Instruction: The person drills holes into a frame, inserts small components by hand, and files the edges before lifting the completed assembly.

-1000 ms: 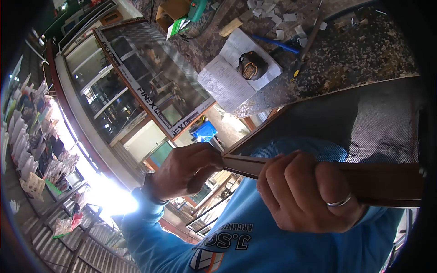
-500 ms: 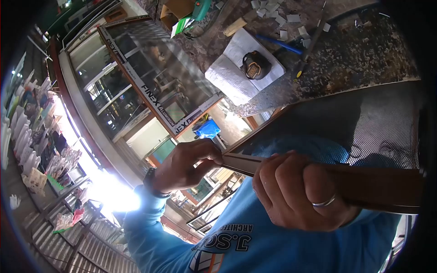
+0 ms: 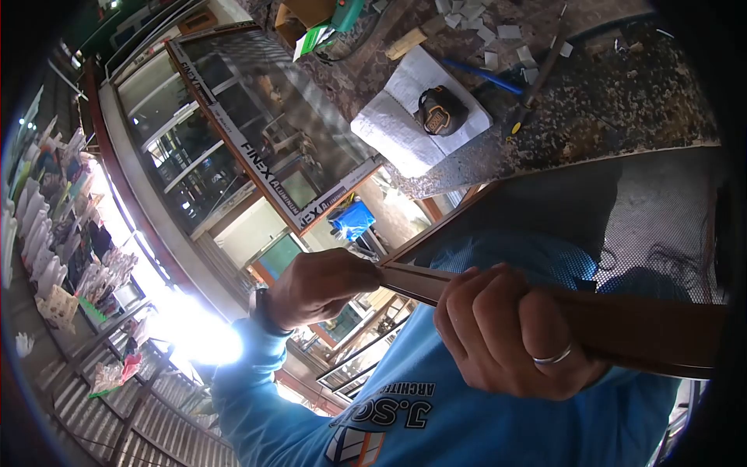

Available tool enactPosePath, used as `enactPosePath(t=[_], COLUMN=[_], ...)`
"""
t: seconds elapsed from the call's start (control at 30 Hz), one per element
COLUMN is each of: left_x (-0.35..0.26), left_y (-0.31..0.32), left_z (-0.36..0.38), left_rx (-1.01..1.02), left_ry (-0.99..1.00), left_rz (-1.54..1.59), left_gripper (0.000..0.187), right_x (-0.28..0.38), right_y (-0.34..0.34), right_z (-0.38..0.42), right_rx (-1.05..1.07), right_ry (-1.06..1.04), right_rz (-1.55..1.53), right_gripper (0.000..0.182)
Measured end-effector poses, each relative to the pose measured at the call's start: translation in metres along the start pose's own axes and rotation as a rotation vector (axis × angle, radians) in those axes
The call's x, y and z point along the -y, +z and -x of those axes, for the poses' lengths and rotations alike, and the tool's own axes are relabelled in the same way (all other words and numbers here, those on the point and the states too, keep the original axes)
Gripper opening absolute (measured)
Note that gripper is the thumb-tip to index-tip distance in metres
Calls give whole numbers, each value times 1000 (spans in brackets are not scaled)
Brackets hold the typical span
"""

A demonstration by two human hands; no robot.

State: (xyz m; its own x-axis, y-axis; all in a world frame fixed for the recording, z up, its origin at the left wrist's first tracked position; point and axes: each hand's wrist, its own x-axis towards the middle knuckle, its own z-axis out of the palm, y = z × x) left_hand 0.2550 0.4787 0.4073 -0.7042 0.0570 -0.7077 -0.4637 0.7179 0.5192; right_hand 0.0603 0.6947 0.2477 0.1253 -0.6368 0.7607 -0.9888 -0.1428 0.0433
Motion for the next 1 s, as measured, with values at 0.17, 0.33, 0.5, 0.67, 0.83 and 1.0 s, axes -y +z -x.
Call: enactPosePath(t=[0.17, 0.33, 0.5, 0.67, 0.83, 1.0], left_x=[-10, -3, -18, -20, -16, -6], left_y=[5, 12, 27, 41, 42, 44], left_z=[2, 5, 18, 30, 44, 43], left_rx=[-50, -113, -218, -373, -529, -511], left_ry=[23, -15, 21, 18, 2, 31], left_rz=[-131, -47, -253, -236, -165, 47], left_gripper=[17, 14, 15, 18, 24, 25], right_x=[1, 2, 7, 14, 12, 12], right_y=[-1, -2, -9, -23, -25, -27], right_z=[-3, -2, 0, -13, -18, -25], right_rx=[28, 45, 115, 246, 268, 279], right_ry=[30, 51, 84, 253, 316, 339], right_rz=[-23, -44, -58, -171, -225, -216], right_gripper=[14, 14, 12, 7, 11, 10])
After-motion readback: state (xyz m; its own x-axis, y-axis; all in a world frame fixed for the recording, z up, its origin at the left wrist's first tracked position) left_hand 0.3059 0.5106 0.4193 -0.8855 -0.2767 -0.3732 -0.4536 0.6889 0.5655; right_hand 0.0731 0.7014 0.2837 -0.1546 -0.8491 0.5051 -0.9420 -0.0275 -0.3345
